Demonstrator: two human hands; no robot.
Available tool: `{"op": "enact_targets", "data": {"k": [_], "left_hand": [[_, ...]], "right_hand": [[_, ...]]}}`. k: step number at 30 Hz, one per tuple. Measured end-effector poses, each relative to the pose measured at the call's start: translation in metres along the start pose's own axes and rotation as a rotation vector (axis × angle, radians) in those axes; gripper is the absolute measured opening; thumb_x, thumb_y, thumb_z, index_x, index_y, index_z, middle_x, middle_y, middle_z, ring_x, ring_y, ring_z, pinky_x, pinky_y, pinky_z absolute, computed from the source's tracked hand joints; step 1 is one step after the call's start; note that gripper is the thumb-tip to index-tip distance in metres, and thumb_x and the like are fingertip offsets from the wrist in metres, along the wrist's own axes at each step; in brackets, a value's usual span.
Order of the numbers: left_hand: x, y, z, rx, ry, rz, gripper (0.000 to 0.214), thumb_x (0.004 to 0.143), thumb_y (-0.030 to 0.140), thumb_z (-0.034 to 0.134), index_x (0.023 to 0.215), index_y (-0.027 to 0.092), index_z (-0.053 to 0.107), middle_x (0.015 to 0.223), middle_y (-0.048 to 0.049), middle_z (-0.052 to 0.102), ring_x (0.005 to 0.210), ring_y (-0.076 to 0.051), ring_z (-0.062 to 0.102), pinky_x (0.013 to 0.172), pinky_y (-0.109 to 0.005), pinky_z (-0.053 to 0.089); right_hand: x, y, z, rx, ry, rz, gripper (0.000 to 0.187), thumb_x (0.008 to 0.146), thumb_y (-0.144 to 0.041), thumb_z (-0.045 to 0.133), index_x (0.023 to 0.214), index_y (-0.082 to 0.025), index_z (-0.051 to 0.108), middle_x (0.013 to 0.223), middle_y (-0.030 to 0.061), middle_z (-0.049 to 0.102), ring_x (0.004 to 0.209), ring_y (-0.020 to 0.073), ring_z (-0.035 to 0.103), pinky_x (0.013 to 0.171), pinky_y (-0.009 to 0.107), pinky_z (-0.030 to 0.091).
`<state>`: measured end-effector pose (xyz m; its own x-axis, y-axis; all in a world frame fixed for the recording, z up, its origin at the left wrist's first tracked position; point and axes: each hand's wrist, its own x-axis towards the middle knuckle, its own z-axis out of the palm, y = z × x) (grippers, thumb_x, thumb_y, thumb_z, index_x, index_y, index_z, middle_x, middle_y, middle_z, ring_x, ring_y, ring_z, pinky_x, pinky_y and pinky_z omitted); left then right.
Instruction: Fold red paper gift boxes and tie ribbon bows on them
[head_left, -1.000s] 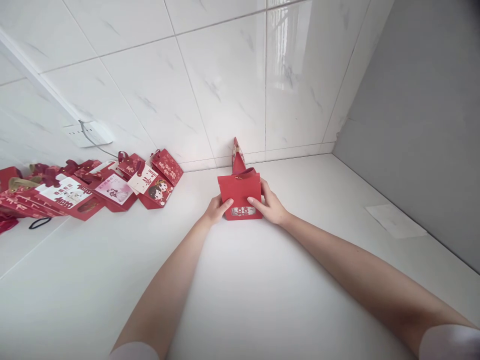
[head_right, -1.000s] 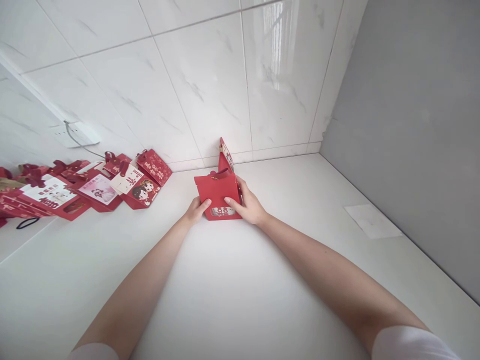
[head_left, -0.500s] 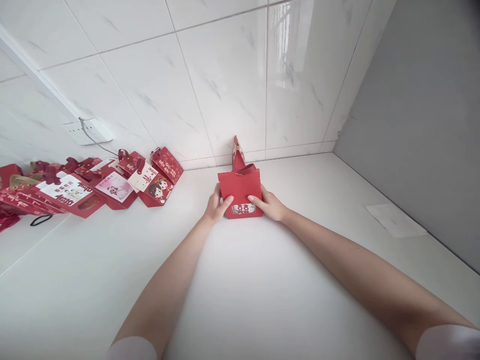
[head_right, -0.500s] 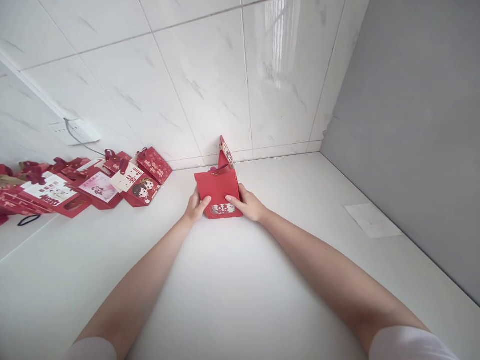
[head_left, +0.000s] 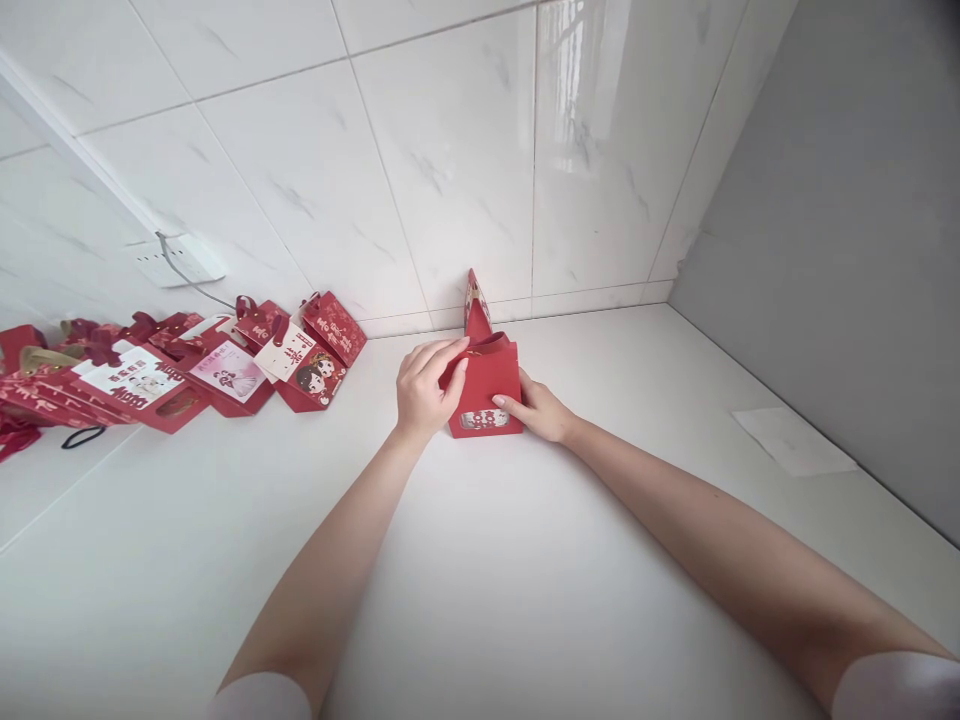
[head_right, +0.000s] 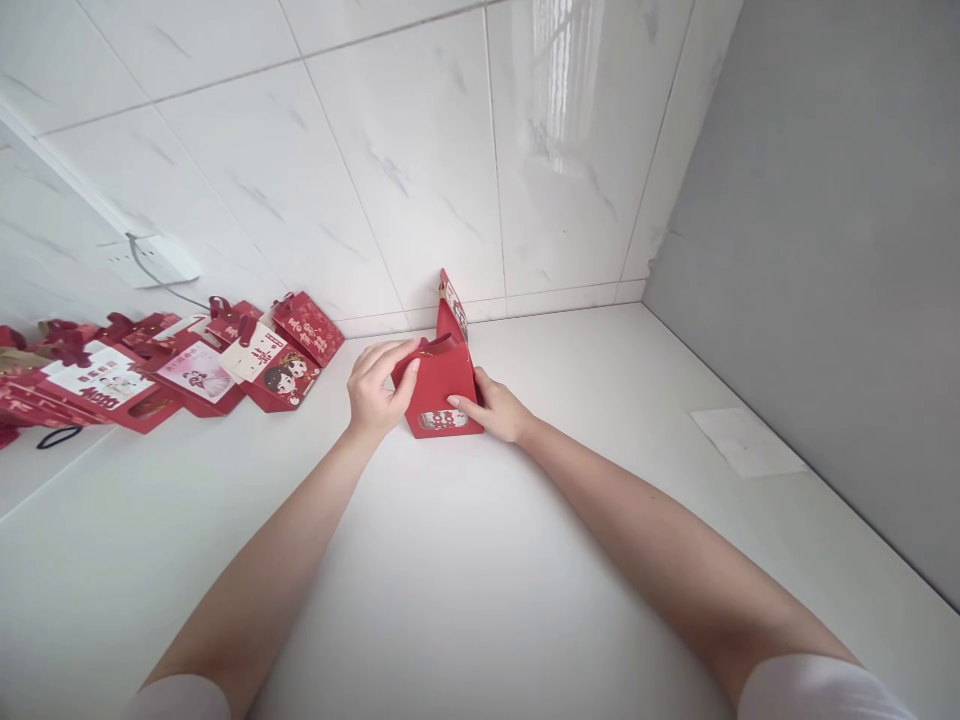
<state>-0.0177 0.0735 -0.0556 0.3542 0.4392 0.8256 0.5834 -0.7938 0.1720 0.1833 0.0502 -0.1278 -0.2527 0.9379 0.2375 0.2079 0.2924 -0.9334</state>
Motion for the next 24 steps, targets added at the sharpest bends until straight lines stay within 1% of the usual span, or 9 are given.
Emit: {"op": "enact_targets", "data": {"k": [2,5,7,10,13,18,19,21,24], "left_hand": [[0.002,0.001,-0.002,0.018,-0.023,0.012,0.034,0.092,0.027,0.052,0.125,0.025,0.06,0.117,-0.0059,0.068,0.111,-0.021,0.059,0.098,-0.036,0.044],[0.009,0.007,-0.009,0.113,-0.124,0.05,0.041,0.091,0.028,0.052,0.132,0.026,0.055,0.126,-0.0077,0.062,0.114,-0.023,0.057,0.099,-0.038,0.042],[0.014,0.01,-0.014,0.16,-0.153,0.058,0.038,0.09,0.03,0.053,0.127,0.026,0.059,0.127,-0.0082,0.06,0.113,-0.024,0.056,0.099,-0.039,0.041],[0.018,0.009,-0.017,0.169,-0.107,0.032,0.026,0.088,0.031,0.057,0.112,0.023,0.066,0.121,-0.0085,0.061,0.111,-0.024,0.056,0.097,-0.039,0.042],[0.019,0.005,-0.019,0.168,-0.085,0.018,0.018,0.088,0.031,0.058,0.1,0.023,0.067,0.116,-0.008,0.063,0.109,-0.024,0.057,0.096,-0.039,0.043],[0.021,0.005,-0.021,0.103,-0.126,0.029,0.016,0.087,0.029,0.058,0.1,0.022,0.066,0.11,-0.0068,0.065,0.105,-0.022,0.058,0.094,-0.038,0.045],[0.021,0.007,-0.022,0.076,-0.141,0.012,0.016,0.087,0.029,0.059,0.1,0.021,0.065,0.109,-0.0065,0.066,0.104,-0.022,0.059,0.093,-0.037,0.046],[0.022,0.011,-0.022,-0.001,-0.182,-0.065,0.018,0.086,0.029,0.06,0.102,0.021,0.064,0.106,-0.0052,0.067,0.101,-0.021,0.061,0.09,-0.035,0.048],[0.021,0.017,-0.023,-0.174,-0.251,-0.246,0.022,0.083,0.032,0.066,0.101,0.021,0.063,0.102,-0.003,0.07,0.093,-0.02,0.065,0.083,-0.032,0.051]], "right_hand": [[0.0,0.0,0.0,-0.003,0.001,-0.002,0.056,0.087,-0.057,0.057,0.131,-0.026,0.044,0.127,0.0057,0.063,0.111,0.0243,0.063,0.095,0.042,0.05],[0.0,0.0,0.0,0.009,0.004,-0.003,0.054,0.087,-0.057,0.056,0.13,-0.026,0.044,0.127,0.0058,0.063,0.111,0.0243,0.063,0.095,0.042,0.051],[0.0,0.0,0.001,0.013,0.003,-0.006,0.053,0.087,-0.056,0.056,0.128,-0.026,0.045,0.128,0.0055,0.063,0.111,0.024,0.063,0.094,0.042,0.051],[0.0,0.0,0.001,0.005,-0.001,-0.004,0.051,0.087,-0.056,0.057,0.127,-0.026,0.045,0.127,0.0052,0.063,0.111,0.0239,0.063,0.094,0.042,0.051],[0.0,0.0,0.001,0.001,-0.001,-0.003,0.051,0.087,-0.057,0.056,0.125,-0.025,0.046,0.127,0.0056,0.063,0.112,0.0242,0.062,0.094,0.042,0.051],[-0.001,-0.001,0.001,0.008,-0.001,-0.002,0.05,0.087,-0.056,0.056,0.125,-0.025,0.046,0.126,0.0056,0.063,0.11,0.0241,0.063,0.094,0.042,0.051],[-0.001,-0.001,0.001,0.009,0.0,-0.004,0.05,0.087,-0.056,0.056,0.125,-0.025,0.046,0.125,0.0055,0.064,0.11,0.024,0.063,0.094,0.042,0.051],[-0.002,-0.003,0.001,0.008,-0.002,-0.014,0.05,0.087,-0.056,0.056,0.126,-0.025,0.046,0.124,0.0053,0.064,0.108,0.0239,0.064,0.093,0.042,0.052],[-0.005,-0.007,0.003,-0.029,-0.013,-0.055,0.05,0.088,-0.056,0.055,0.127,-0.026,0.046,0.121,0.005,0.066,0.104,0.0252,0.065,0.089,0.042,0.053]]}}
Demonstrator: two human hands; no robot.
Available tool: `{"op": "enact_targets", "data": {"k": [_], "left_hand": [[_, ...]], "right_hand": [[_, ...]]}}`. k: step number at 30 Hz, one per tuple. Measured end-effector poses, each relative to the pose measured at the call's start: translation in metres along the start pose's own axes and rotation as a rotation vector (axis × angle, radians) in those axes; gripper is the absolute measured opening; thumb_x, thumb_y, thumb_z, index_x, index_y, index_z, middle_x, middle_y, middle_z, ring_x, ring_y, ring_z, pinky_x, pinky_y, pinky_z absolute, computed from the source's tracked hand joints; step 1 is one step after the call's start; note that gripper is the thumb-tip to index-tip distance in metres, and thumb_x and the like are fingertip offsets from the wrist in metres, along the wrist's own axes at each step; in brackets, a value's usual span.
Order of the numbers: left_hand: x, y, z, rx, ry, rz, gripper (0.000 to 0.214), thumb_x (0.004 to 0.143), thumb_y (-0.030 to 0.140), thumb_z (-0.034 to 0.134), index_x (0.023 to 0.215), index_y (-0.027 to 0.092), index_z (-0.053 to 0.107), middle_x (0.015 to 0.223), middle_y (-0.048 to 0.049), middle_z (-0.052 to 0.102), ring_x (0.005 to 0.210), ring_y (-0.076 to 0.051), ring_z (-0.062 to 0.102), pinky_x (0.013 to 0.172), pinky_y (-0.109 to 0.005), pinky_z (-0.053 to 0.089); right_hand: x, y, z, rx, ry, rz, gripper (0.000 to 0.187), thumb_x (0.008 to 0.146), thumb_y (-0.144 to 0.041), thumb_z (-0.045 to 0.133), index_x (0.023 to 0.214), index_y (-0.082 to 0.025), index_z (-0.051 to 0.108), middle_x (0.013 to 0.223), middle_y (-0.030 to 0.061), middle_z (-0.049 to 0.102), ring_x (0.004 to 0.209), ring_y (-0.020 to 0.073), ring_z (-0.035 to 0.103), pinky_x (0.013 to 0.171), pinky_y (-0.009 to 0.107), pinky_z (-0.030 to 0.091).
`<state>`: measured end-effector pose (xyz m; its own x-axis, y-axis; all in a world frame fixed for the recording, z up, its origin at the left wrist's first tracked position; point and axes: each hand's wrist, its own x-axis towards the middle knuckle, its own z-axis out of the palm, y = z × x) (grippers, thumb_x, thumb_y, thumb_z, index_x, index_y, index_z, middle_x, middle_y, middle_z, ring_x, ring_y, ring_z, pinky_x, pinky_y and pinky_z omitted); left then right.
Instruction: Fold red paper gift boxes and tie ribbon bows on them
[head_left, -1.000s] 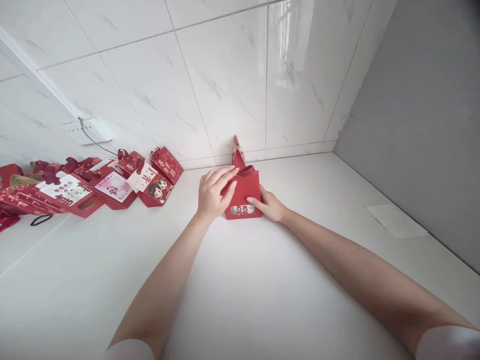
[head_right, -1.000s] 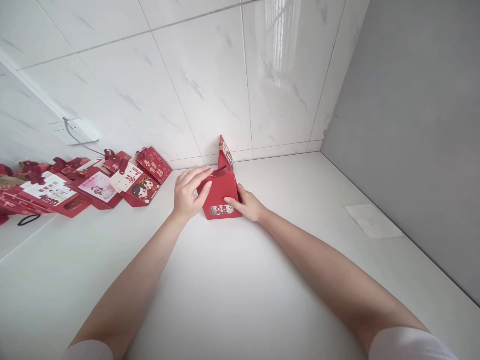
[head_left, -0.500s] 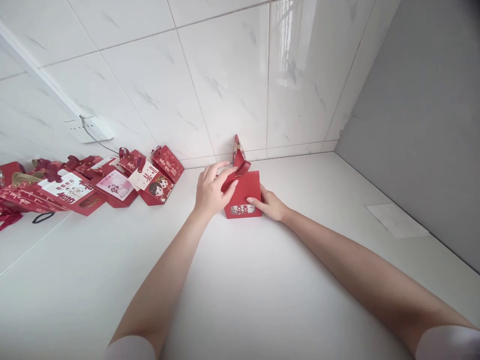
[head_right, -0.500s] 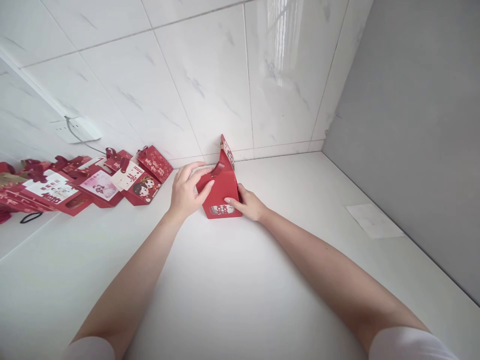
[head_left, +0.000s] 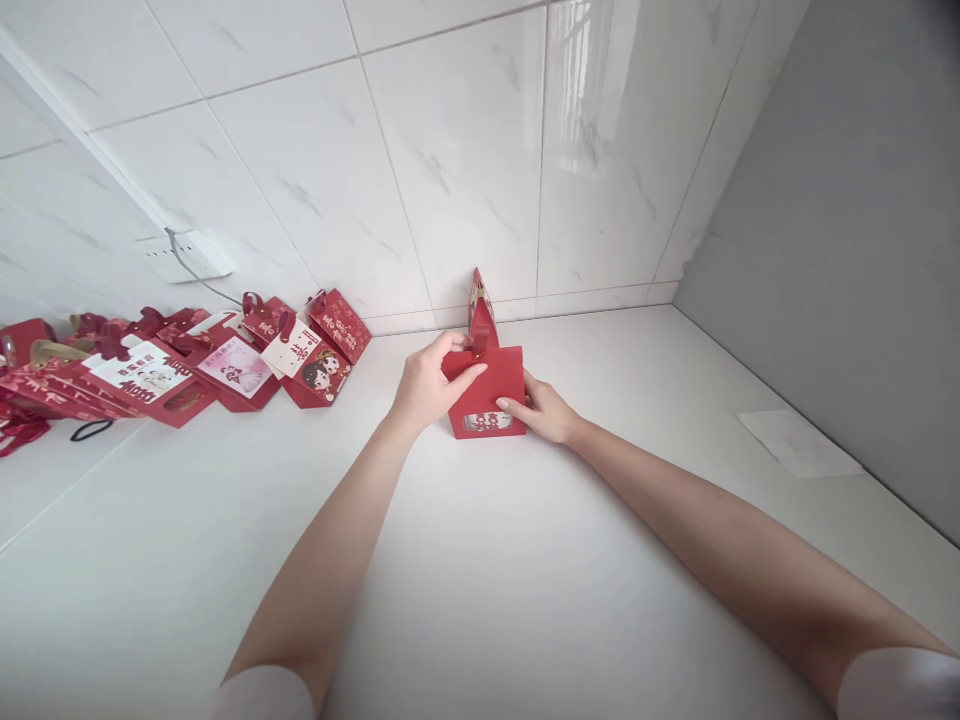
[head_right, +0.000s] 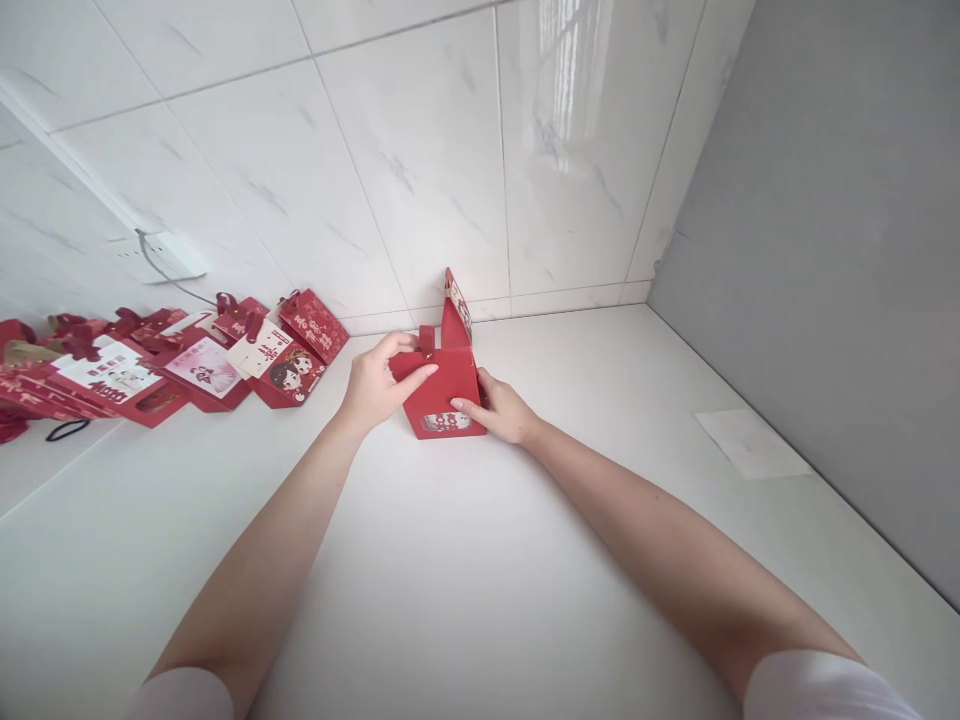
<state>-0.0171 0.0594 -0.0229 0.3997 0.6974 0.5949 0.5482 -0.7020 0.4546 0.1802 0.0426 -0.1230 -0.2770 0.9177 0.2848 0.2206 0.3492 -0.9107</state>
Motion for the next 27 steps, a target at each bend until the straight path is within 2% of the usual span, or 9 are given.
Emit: {"op": "enact_targets", "data": {"k": [2,4,7,9,12,15,18,21,27], "left_hand": [[-0.001,0.002,0.0,-0.106,-0.048,-0.082,0.023,0.081,0.037,0.068,0.096,0.02,0.064,0.097,-0.0027,0.072,0.089,-0.02,0.067,0.081,-0.031,0.052],[-0.001,0.002,0.0,-0.156,-0.076,-0.123,0.025,0.08,0.042,0.067,0.09,0.019,0.066,0.092,-0.0032,0.072,0.085,-0.02,0.067,0.078,-0.032,0.053],[0.0,0.001,-0.003,-0.183,-0.095,-0.127,0.027,0.081,0.045,0.066,0.086,0.018,0.068,0.088,-0.0035,0.072,0.083,-0.02,0.067,0.076,-0.031,0.053],[0.0,0.002,-0.006,-0.212,-0.126,-0.114,0.026,0.082,0.044,0.064,0.086,0.018,0.068,0.089,-0.0035,0.072,0.084,-0.02,0.067,0.077,-0.03,0.052],[0.001,0.003,-0.011,-0.246,-0.185,-0.09,0.026,0.086,0.042,0.06,0.086,0.018,0.068,0.087,-0.0031,0.071,0.082,-0.018,0.065,0.072,-0.027,0.05],[0.002,0.004,-0.016,-0.23,-0.218,-0.07,0.032,0.089,0.044,0.054,0.079,0.017,0.067,0.075,-0.0014,0.065,0.07,-0.014,0.059,0.062,-0.024,0.044],[0.002,0.004,-0.017,-0.24,-0.232,-0.067,0.034,0.09,0.046,0.051,0.078,0.017,0.066,0.073,-0.0009,0.061,0.066,-0.013,0.054,0.059,-0.024,0.042],[0.003,0.001,-0.016,-0.277,-0.246,-0.079,0.034,0.09,0.046,0.051,0.081,0.017,0.066,0.076,-0.0016,0.062,0.068,-0.014,0.055,0.061,-0.024,0.043],[0.003,0.0,-0.016,-0.282,-0.264,-0.102,0.035,0.09,0.047,0.051,0.081,0.017,0.066,0.075,-0.0024,0.061,0.068,-0.014,0.056,0.06,-0.025,0.043]], "right_hand": [[-0.003,-0.005,0.004,-0.047,0.037,-0.058,0.05,0.09,-0.055,0.052,0.131,-0.026,0.044,0.119,0.0058,0.065,0.103,0.0263,0.065,0.089,0.043,0.053],[-0.006,-0.009,0.009,-0.097,0.152,-0.139,0.055,0.093,-0.051,0.048,0.139,-0.027,0.032,0.129,0.0085,0.059,0.108,0.0272,0.062,0.092,0.045,0.052],[-0.009,-0.013,0.016,-0.251,0.372,-0.289,0.064,0.094,-0.042,0.046,0.148,-0.03,0.013,0.151,0.0116,0.033,0.128,0.0297,0.048,0.102,0.048,0.045],[-0.01,-0.014,0.018,-0.409,0.436,-0.4,0.06,0.094,-0.035,0.046,0.147,-0.034,0.018,0.154,0.0091,0.024,0.137,0.0307,0.036,0.107,0.051,0.04],[-0.01,-0.016,0.017,-0.58,0.446,-0.511,0.049,0.094,-0.026,0.045,0.14,-0.038,0.035,0.15,0.0066,0.029,0.137,0.0294,0.036,0.109,0.052,0.038],[-0.009,-0.021,0.013,-0.675,0.451,-0.514,0.045,0.093,-0.021,0.046,0.134,-0.038,0.046,0.138,0.0075,0.042,0.129,0.0284,0.043,0.11,0.054,0.034],[-0.006,-0.026,0.01,-0.69,0.436,-0.518,0.045,0.093,-0.02,0.046,0.134,-0.039,0.048,0.127,0.0068,0.049,0.123,0.0263,0.048,0.114,0.054,0.026],[-0.005,-0.029,0.007,-0.695,0.416,-0.531,0.048,0.093,-0.019,0.044,0.137,-0.039,0.045,0.125,0.0067,0.049,0.12,0.0246,0.05,0.115,0.053,0.023],[-0.005,-0.031,0.007,-0.721,0.452,-0.572,0.048,0.093,-0.017,0.046,0.136,-0.038,0.046,0.127,0.0078,0.048,0.121,0.0252,0.05,0.11,0.053,0.03]]}}
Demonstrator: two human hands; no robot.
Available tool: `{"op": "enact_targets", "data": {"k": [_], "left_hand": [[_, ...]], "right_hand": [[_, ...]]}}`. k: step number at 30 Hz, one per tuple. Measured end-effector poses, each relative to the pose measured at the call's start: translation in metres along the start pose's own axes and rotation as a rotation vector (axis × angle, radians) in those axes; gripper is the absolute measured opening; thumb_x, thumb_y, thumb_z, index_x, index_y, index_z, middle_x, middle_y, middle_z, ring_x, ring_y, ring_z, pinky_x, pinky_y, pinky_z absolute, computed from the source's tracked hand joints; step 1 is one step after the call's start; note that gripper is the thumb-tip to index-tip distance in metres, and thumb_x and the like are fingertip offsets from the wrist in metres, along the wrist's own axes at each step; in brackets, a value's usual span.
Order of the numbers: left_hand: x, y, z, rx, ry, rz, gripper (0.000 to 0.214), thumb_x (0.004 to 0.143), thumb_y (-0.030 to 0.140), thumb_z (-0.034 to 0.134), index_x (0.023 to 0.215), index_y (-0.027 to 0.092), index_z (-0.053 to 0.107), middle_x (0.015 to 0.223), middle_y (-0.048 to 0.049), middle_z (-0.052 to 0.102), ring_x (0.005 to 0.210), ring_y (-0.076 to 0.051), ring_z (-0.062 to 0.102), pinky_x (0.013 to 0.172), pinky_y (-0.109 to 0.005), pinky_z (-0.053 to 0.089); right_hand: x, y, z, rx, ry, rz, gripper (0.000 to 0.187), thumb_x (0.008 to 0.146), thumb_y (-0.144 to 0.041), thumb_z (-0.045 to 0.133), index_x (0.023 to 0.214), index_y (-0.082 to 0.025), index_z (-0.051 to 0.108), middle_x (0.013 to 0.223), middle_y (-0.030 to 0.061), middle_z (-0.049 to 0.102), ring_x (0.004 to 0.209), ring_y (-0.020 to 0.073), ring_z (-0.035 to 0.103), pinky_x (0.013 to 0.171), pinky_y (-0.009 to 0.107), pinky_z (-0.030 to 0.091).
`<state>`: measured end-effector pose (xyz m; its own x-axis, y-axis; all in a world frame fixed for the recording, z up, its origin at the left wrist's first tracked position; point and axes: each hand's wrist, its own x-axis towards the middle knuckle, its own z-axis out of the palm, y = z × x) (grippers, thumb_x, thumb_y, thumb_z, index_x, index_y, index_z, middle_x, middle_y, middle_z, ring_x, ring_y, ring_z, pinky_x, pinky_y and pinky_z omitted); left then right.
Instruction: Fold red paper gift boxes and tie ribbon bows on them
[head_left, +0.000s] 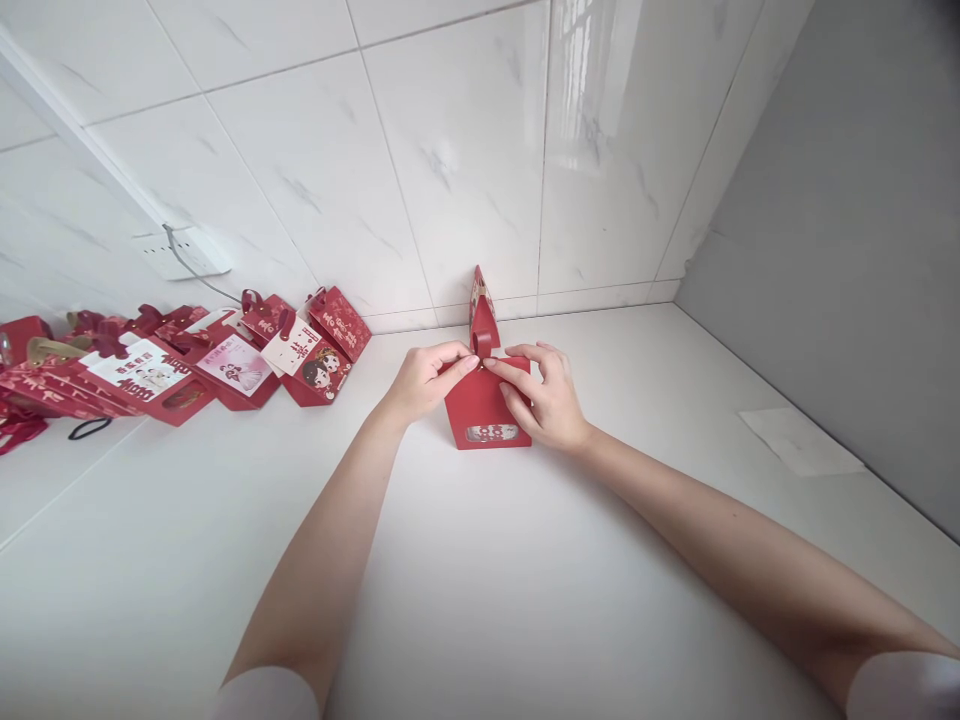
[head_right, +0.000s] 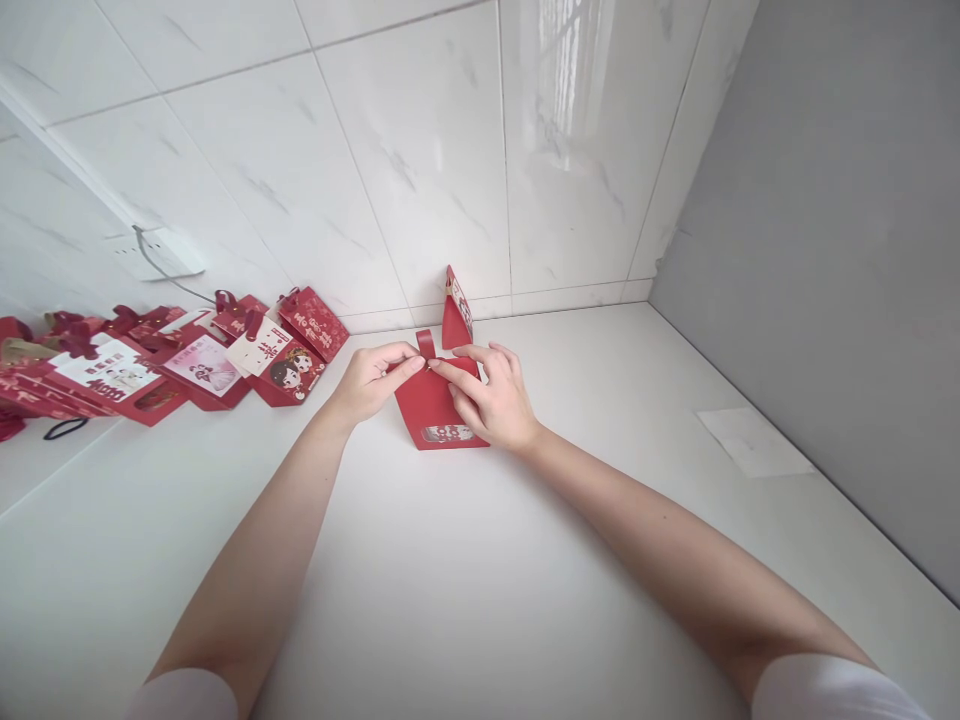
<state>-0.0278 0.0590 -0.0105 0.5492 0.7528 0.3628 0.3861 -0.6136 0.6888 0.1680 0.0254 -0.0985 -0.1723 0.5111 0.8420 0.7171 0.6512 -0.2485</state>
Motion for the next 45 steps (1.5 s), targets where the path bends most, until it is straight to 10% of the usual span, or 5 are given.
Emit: {"op": "enact_targets", "data": {"k": [35,45], "left_hand": [[0.0,-0.002,0.004,-0.009,0.006,-0.02,0.03,0.088,0.044,0.056,0.084,0.015,0.065,0.086,-0.0047,0.069,0.078,-0.017,0.063,0.067,-0.025,0.05],[-0.003,0.008,0.01,0.092,0.073,0.008,0.027,0.086,0.042,0.059,0.086,0.016,0.069,0.086,-0.0039,0.071,0.079,-0.017,0.064,0.071,-0.026,0.049]], "right_hand": [[-0.01,0.021,0.008,-0.37,0.068,-0.253,0.058,0.09,-0.027,0.055,0.144,-0.035,0.038,0.149,0.0111,0.042,0.13,0.029,0.048,0.11,0.052,0.03],[-0.018,0.022,0.016,-0.146,0.159,-0.265,0.065,0.089,-0.026,0.051,0.149,-0.024,0.024,0.144,0.0158,0.042,0.131,0.0273,0.047,0.112,0.057,0.028]]}}
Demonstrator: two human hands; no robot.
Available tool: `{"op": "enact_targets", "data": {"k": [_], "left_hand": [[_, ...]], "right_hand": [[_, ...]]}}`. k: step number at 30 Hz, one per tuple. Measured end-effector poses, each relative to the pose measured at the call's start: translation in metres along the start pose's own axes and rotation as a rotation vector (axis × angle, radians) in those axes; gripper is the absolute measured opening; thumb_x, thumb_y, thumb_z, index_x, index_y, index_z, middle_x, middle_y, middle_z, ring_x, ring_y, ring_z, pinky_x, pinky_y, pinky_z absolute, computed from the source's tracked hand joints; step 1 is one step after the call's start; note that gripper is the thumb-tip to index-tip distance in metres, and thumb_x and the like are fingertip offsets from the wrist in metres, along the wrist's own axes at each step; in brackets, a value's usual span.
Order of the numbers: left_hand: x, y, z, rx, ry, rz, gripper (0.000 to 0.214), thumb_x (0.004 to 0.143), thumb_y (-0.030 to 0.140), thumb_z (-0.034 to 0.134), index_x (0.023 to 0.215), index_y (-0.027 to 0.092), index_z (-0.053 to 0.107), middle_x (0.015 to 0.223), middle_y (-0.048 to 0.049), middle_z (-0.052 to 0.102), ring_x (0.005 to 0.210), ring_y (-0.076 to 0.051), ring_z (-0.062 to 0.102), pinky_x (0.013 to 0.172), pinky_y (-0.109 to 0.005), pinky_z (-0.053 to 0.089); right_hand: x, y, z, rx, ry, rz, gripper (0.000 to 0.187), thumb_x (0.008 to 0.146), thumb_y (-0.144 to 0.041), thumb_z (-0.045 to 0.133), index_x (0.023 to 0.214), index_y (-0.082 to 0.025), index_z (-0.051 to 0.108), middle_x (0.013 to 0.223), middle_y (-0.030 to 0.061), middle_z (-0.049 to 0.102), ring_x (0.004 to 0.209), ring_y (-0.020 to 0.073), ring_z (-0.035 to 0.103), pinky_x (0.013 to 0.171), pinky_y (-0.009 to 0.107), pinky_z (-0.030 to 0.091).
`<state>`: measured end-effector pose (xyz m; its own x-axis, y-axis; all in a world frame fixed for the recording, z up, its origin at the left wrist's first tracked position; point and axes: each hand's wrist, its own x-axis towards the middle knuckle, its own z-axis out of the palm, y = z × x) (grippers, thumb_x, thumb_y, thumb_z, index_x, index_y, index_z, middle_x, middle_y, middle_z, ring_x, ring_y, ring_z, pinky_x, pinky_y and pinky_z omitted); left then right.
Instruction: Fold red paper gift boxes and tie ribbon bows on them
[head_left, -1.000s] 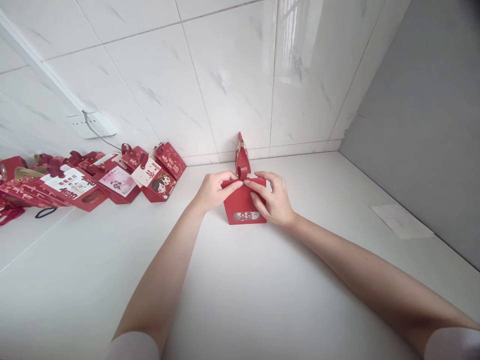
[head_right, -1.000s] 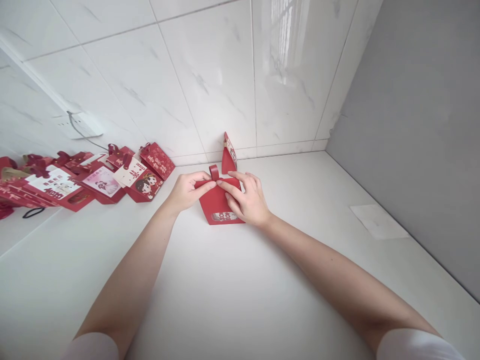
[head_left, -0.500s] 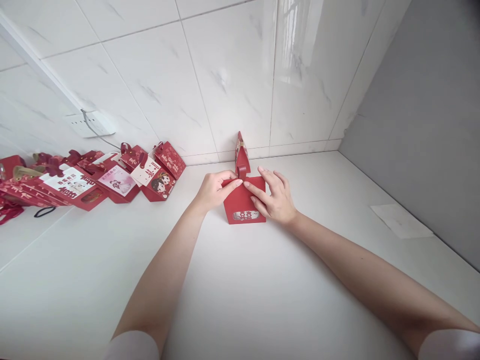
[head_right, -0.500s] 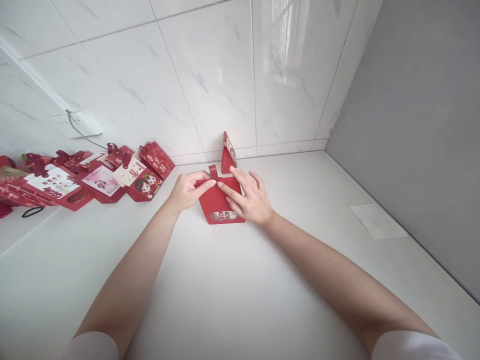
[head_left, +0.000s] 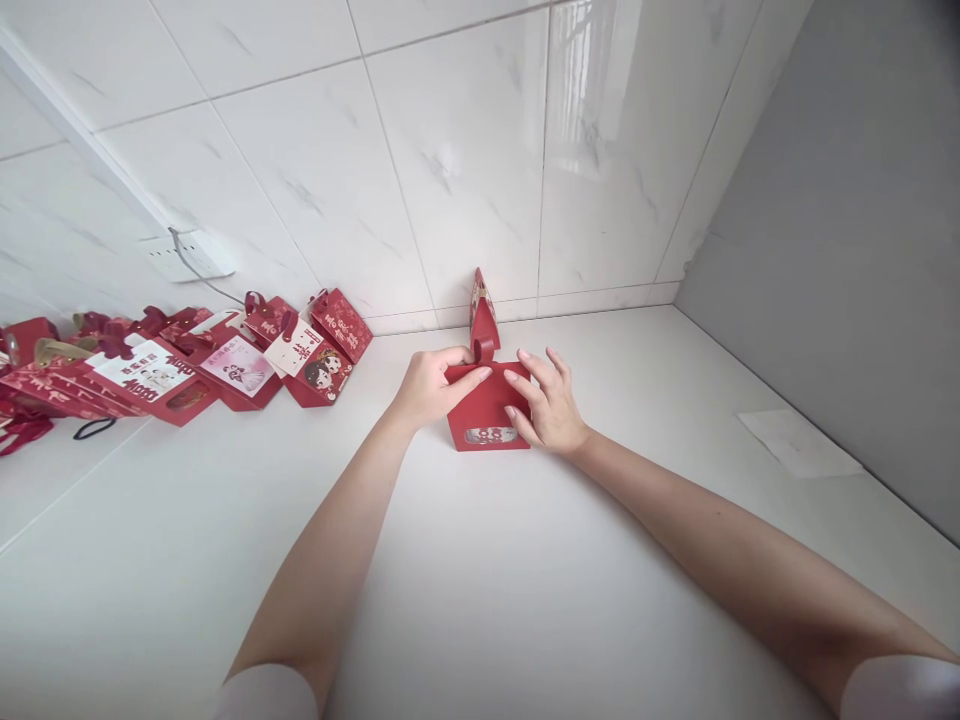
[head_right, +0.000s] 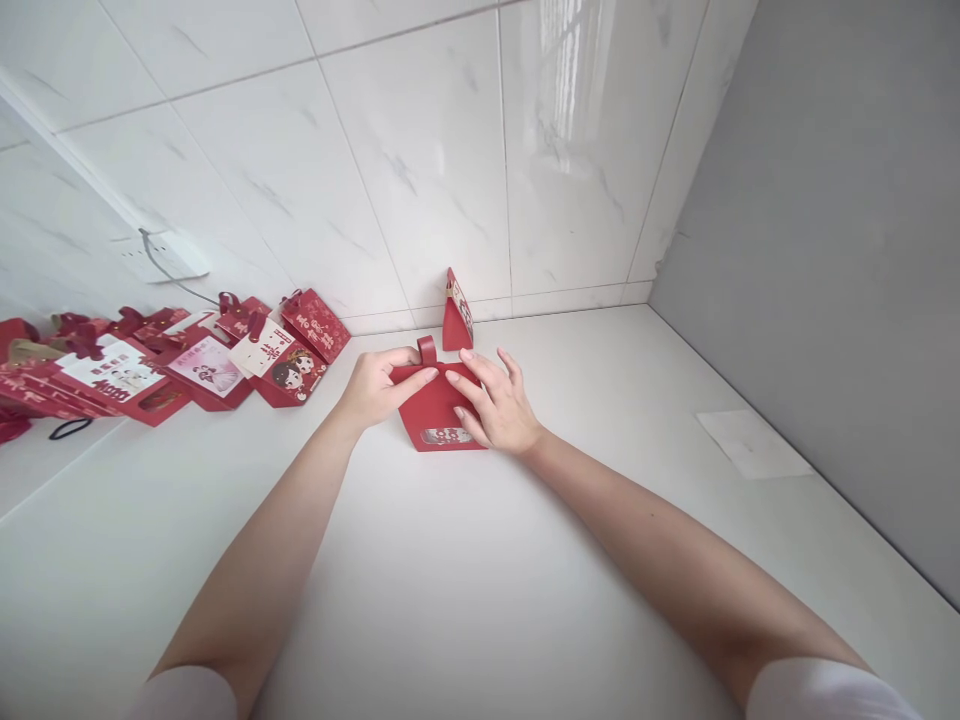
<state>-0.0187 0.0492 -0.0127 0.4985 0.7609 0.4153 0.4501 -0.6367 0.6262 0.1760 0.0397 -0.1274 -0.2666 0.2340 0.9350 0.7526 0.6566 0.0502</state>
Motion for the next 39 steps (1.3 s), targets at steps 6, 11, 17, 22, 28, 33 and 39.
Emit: {"op": "enact_targets", "data": {"k": [6,11,17,22,28,33,39], "left_hand": [[-0.001,-0.007,0.003,0.069,0.026,-0.003,0.031,0.086,0.044,0.058,0.086,0.015,0.068,0.078,-0.002,0.068,0.068,-0.014,0.059,0.06,-0.024,0.045],[-0.001,-0.005,-0.004,-0.072,-0.073,-0.044,0.033,0.086,0.044,0.058,0.098,0.015,0.069,0.098,-0.0064,0.072,0.089,-0.02,0.066,0.074,-0.027,0.053],[-0.001,0.007,-0.019,-0.027,-0.097,-0.008,0.039,0.076,0.034,0.073,0.113,0.022,0.065,0.108,-0.0046,0.071,0.101,-0.021,0.067,0.094,-0.033,0.052],[-0.002,0.011,-0.027,0.104,0.006,0.089,0.017,0.079,0.032,0.07,0.092,0.022,0.075,0.096,-0.0034,0.075,0.091,-0.02,0.069,0.085,-0.031,0.054],[-0.003,0.01,-0.032,0.18,-0.037,0.097,0.015,0.081,0.033,0.068,0.087,0.024,0.078,0.091,-0.0022,0.075,0.087,-0.02,0.069,0.079,-0.031,0.053],[-0.003,0.013,-0.033,0.13,-0.064,-0.044,0.015,0.078,0.033,0.07,0.086,0.023,0.077,0.092,-0.0022,0.075,0.089,-0.021,0.069,0.074,-0.029,0.054],[-0.001,0.017,-0.034,0.102,-0.119,-0.072,0.017,0.079,0.035,0.067,0.082,0.02,0.074,0.088,-0.003,0.074,0.083,-0.02,0.068,0.072,-0.028,0.054]], "right_hand": [[0.006,-0.005,-0.002,0.08,-0.062,0.116,0.064,0.091,-0.024,0.046,0.149,-0.022,0.019,0.145,0.0171,0.044,0.132,0.0273,0.047,0.112,0.059,0.027],[0.017,-0.013,-0.009,0.229,-0.019,0.226,0.056,0.091,-0.023,0.047,0.144,-0.026,0.026,0.135,0.0127,0.053,0.126,0.0267,0.051,0.11,0.059,0.031],[0.034,-0.026,-0.021,0.502,-0.02,0.375,0.039,0.095,-0.023,0.045,0.133,-0.026,0.038,0.123,0.0112,0.06,0.114,0.0248,0.059,0.096,0.047,0.05],[0.04,-0.031,-0.023,0.563,0.026,0.4,0.026,0.095,-0.02,0.047,0.119,-0.025,0.051,0.111,0.0084,0.063,0.102,0.0213,0.062,0.086,0.04,0.054],[0.049,-0.029,-0.029,0.596,-0.002,0.435,0.019,0.096,-0.023,0.047,0.112,-0.025,0.057,0.106,0.0064,0.067,0.095,0.0194,0.064,0.081,0.037,0.054],[0.058,-0.025,-0.037,0.606,-0.092,0.412,0.021,0.095,-0.022,0.049,0.111,-0.025,0.062,0.102,0.0049,0.068,0.091,0.0177,0.064,0.078,0.034,0.054],[0.063,-0.022,-0.04,0.58,-0.142,0.429,0.016,0.095,-0.025,0.051,0.105,-0.024,0.063,0.097,0.0048,0.068,0.085,0.0179,0.064,0.07,0.032,0.053]]}}
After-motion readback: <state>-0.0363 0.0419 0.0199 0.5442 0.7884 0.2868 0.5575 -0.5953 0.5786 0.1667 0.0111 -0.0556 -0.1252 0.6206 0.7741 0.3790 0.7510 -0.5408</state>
